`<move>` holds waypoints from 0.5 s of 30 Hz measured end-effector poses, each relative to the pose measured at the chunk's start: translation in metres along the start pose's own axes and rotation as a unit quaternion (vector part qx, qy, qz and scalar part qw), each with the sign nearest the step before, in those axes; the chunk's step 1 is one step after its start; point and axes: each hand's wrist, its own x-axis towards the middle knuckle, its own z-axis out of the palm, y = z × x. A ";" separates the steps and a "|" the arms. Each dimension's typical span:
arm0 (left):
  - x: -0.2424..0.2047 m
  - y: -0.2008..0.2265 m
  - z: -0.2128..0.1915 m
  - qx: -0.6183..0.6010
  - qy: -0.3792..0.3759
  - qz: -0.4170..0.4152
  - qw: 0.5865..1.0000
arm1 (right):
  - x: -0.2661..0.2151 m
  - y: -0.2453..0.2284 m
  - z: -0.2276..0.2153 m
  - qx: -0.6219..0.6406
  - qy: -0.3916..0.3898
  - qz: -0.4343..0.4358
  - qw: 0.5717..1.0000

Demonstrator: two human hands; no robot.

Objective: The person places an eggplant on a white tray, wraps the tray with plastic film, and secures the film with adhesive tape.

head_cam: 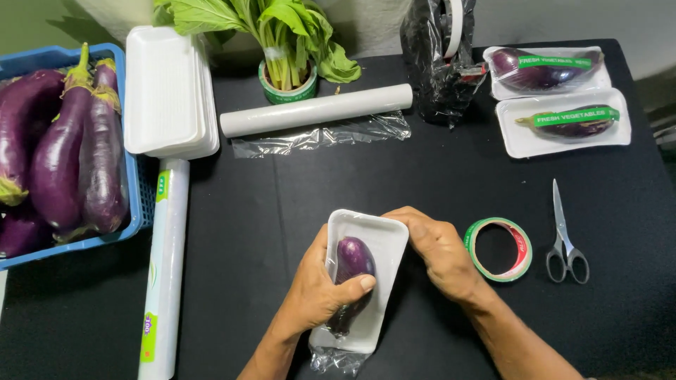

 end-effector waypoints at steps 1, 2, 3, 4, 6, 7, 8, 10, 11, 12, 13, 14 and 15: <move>0.000 -0.003 0.000 0.000 0.000 -0.001 1.000 | 0.000 0.003 0.004 0.001 0.000 0.001 1.000; 0.001 -0.005 0.000 -0.012 0.008 0.017 1.000 | -0.001 0.006 0.007 -0.019 0.022 0.008 1.000; 0.001 -0.008 0.001 -0.025 0.015 0.036 0.999 | -0.001 0.009 0.011 -0.039 0.044 0.016 0.998; 0.002 -0.011 0.000 -0.025 0.017 0.035 0.999 | -0.001 0.013 0.012 -0.038 0.042 0.016 0.998; 0.003 -0.016 -0.001 0.007 0.040 0.061 0.997 | -0.002 0.020 0.014 -0.027 0.066 0.017 0.997; 0.003 -0.017 -0.002 0.006 0.041 0.061 0.997 | -0.003 0.023 0.015 -0.028 0.065 0.017 0.997; 0.004 -0.018 -0.002 0.011 0.048 0.070 0.996 | -0.003 0.026 0.017 -0.034 0.083 0.020 0.996; 0.005 -0.021 -0.003 0.015 0.056 0.080 0.995 | -0.004 0.031 0.019 -0.040 0.101 0.023 0.994; 0.006 -0.024 -0.002 -0.030 0.055 0.066 0.996 | -0.004 0.032 0.019 -0.033 0.102 0.031 0.994; 0.007 -0.026 -0.003 -0.075 0.053 0.052 0.994 | -0.004 0.034 0.021 -0.026 0.105 0.038 0.993; 0.008 -0.030 -0.003 -0.074 0.053 0.051 0.994 | -0.002 0.035 0.021 -0.025 0.105 0.039 0.993; 0.009 -0.034 -0.004 -0.081 0.083 0.036 0.993 | 0.000 0.036 0.022 -0.042 0.101 0.055 0.992; 0.009 -0.039 -0.004 -0.088 0.113 0.020 0.989 | 0.002 0.036 0.022 -0.059 0.097 0.072 0.991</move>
